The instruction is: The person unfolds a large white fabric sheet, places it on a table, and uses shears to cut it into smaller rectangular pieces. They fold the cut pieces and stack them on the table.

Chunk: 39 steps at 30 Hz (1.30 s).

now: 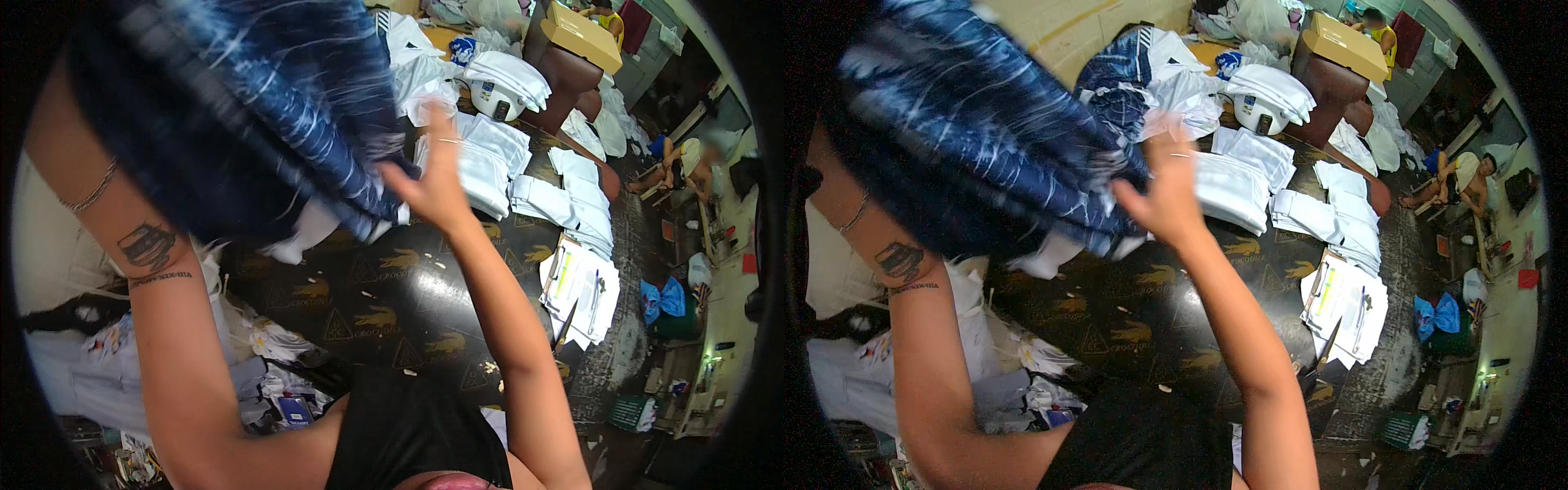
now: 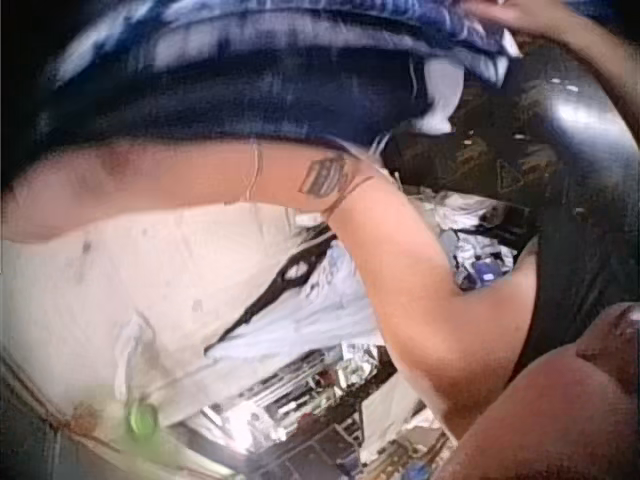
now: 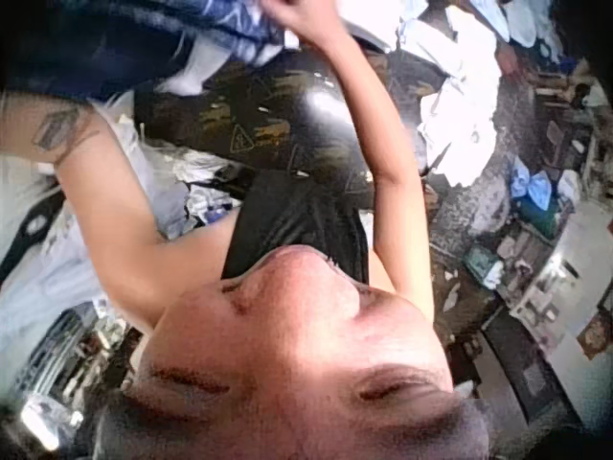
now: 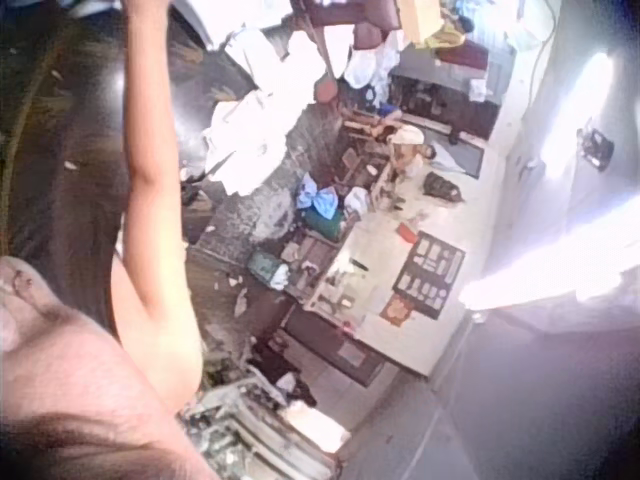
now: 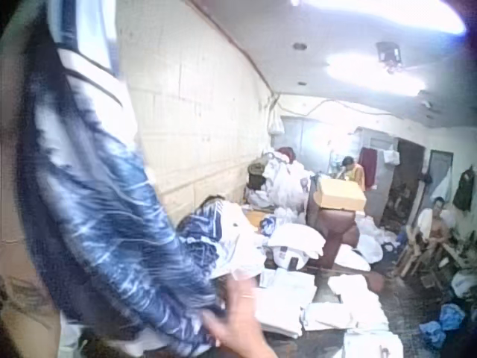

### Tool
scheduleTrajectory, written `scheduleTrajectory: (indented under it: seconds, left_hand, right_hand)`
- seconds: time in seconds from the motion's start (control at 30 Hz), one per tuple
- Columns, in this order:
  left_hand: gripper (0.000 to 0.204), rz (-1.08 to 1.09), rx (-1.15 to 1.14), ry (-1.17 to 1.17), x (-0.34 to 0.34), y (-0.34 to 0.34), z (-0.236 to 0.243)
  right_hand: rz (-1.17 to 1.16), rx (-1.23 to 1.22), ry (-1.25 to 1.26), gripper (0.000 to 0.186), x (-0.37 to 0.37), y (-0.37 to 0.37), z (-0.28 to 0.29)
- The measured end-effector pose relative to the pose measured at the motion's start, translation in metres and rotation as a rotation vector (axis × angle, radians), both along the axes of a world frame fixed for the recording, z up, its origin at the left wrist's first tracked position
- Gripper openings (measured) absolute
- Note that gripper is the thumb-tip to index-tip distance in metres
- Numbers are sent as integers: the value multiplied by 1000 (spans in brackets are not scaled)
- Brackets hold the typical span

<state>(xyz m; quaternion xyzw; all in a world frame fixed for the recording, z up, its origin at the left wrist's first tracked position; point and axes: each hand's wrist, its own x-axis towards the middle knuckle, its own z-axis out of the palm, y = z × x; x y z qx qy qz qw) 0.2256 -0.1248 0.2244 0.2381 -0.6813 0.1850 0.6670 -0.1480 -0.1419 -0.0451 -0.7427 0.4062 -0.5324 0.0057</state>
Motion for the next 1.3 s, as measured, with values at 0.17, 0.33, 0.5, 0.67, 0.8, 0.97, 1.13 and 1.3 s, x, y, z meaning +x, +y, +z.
scheduleTrajectory:
  seconds: [0.17,0.33,0.5,0.67,0.8,0.97,1.13,1.3]
  left_hand:
    - [33,-254,664,-270,-51,168,-71]
    - [41,-564,784,-556,-79,190,-1]
    - [45,-244,987,-1062,-75,180,-7]
    - [118,22,765,-544,-146,241,-156]
    - [58,9,1766,-1234,-177,290,-284]
    - [34,-219,1375,-640,-43,237,-251]
    - [38,-612,1301,-8,-13,75,-116]
    - [23,157,486,-11,-171,-75,-177]
  right_hand:
    - [694,773,801,24,75,177,38]
    - [1412,692,344,63,41,240,51]
    - [1149,618,-324,61,25,215,95]
    - [706,283,-896,37,-90,206,110]
    - [-285,-215,86,40,-222,243,35]
    - [90,713,-733,64,-303,411,-72]
    - [174,258,-568,81,-356,443,-43]
    - [-563,518,-509,37,-313,369,-26]
